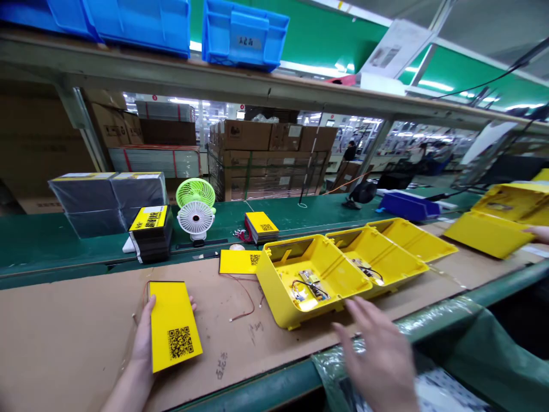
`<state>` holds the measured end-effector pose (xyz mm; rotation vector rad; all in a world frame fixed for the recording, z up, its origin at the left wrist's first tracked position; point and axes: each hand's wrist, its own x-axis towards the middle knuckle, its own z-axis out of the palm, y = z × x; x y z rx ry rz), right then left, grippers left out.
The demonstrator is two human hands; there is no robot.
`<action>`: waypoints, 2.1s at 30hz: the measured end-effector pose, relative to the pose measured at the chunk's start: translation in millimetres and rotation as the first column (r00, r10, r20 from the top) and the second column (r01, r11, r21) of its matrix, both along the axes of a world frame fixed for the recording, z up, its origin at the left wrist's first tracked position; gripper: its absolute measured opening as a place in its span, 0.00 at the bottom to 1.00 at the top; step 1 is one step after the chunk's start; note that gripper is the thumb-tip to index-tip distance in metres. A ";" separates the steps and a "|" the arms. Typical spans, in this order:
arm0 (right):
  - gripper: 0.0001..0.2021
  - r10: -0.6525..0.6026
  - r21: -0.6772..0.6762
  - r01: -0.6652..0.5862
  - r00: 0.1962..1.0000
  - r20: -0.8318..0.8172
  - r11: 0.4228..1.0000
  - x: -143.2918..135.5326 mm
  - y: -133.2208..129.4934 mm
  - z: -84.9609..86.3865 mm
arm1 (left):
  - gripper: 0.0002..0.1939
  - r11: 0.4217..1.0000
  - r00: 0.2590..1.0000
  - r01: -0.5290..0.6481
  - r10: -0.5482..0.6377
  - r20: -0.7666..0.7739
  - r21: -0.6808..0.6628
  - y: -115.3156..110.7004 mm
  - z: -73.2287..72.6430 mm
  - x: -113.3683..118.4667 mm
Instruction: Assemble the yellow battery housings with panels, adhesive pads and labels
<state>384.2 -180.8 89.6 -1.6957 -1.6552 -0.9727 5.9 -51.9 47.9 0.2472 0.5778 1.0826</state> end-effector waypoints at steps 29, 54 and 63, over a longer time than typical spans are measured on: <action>0.35 -0.306 -0.070 0.306 0.952 0.014 0.949 106.6 92.6 -5.7 | 0.32 0.999 0.998 0.043 -0.042 -0.052 0.014 0.1 -8.4 -5.0; 0.39 -0.158 -0.325 -0.503 0.346 -0.925 0.801 -12.8 267.5 -69.1 | 0.29 0.998 0.998 0.065 -0.066 0.022 0.007 13.4 -5.8 -2.4; 0.10 -0.184 -0.112 -0.475 -0.108 -0.977 0.873 -16.6 234.8 -88.5 | 0.31 0.998 0.998 0.069 -0.069 0.011 -0.003 14.3 -6.3 -1.7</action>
